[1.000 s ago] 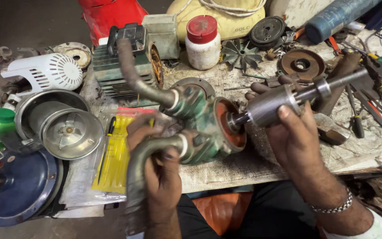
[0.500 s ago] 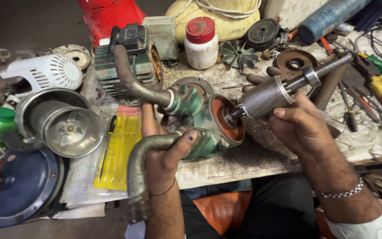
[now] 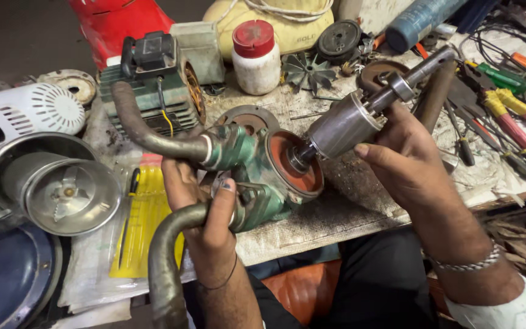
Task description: The person files a metal rotor shaft on a workbench, then wipes the red pump housing with a cloth, taps components with a hammer, and fits the rotor assembly into the green pump body, pressing and aligning the parts together by hand.
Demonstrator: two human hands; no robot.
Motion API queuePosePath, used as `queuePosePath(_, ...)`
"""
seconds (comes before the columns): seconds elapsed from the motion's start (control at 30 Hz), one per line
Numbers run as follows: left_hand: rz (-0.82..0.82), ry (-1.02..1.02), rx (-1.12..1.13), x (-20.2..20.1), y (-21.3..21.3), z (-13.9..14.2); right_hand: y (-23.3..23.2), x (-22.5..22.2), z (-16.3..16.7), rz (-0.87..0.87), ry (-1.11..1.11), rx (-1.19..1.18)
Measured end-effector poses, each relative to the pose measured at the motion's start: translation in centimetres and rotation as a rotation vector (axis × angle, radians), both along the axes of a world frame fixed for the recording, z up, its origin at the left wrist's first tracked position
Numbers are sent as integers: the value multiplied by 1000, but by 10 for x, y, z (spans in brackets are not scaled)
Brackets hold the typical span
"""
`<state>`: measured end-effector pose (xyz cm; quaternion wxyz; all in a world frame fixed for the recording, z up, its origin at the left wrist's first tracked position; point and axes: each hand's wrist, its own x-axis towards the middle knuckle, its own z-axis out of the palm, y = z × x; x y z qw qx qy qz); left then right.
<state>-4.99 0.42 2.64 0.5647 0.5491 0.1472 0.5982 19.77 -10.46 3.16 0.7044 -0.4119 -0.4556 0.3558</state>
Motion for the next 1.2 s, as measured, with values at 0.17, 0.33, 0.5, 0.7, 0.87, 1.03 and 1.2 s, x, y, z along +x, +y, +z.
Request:
queuePosePath(0.17, -33, -35, 78, 0, 11, -6, 12, 0, -6, -133, -154, 24)
queuePosePath(0.33, 18, -11, 83, 0, 10, -13, 7, 6, 1, -63, -135, -52)
queuePosePath(0.5, -13, -40, 85, -1, 12, -14, 9, 6, 2, -51, -124, 41)
queuePosePath(0.7, -9, -21, 72, 1, 11, -13, 18, 2, -1, -144, -255, -34)
queuePosePath(0.87, -11, -30, 89, -1, 12, -13, 11, 8, 5, 51, -39, -55)
queuePosePath(1.03, -14, -43, 81, 0, 10, -13, 16, 14, -17, -188, -402, 17)
queuePosePath(1.2, 0, -7, 64, -2, 10, -11, -11, 67, -11, -129, -696, -260)
